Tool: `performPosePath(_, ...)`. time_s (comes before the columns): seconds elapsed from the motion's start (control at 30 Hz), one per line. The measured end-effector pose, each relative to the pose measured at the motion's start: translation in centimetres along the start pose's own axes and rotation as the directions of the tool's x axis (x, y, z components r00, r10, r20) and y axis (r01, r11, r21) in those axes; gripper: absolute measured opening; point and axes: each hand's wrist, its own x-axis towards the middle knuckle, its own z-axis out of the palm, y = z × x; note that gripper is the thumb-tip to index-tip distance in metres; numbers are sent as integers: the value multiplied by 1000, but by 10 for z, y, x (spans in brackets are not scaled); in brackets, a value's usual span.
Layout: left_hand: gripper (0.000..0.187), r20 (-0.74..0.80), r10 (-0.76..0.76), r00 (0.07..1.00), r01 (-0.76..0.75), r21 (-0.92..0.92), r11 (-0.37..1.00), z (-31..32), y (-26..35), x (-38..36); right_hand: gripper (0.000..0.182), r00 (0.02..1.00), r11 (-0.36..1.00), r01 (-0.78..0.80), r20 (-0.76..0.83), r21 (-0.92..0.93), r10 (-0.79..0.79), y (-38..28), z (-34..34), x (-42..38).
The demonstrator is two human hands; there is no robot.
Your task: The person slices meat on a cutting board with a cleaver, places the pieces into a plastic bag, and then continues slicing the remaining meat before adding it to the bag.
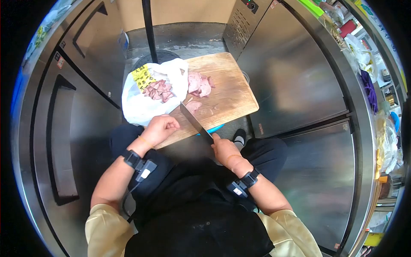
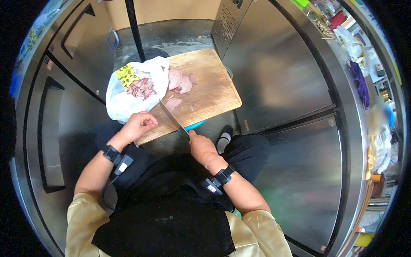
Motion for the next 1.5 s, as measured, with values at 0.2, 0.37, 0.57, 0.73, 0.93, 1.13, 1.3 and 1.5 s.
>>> performPosePath(0.2,4,335,137,932,-321,590,741,-54,71,-76,22,998,999,42,-55,-7,-42,10,13,-2)
performPosePath(0.37,3,256,146,956,-259,490,833,-6,72,-112,21,980,972,124,-179,199,-88,33,16,-8)
performPosePath(0.57,8,-161,-79,984,61,-114,992,51,11,-42,22,986,694,83,-158,715,46,33,-27,-37)
performPosePath(0.73,13,-418,-193,888,64,-304,950,72,-61,25,22,992,408,-3,-50,913,119,63,-14,-37)
performPosePath(0.93,23,-670,-123,732,-17,-199,980,88,-66,64,23,965,289,-66,-13,955,261,70,-10,-32)
performPosePath(1.13,36,-574,124,809,67,299,952,85,-19,60,18,963,451,-115,-12,885,269,56,-11,-27)
performPosePath(1.3,43,-520,90,849,95,319,943,82,-18,63,12,965,649,-136,-47,748,256,38,-13,-20)
performPosePath(1.5,44,-504,217,836,14,415,910,79,-13,69,11,966,672,-94,-97,735,241,35,-11,-23)
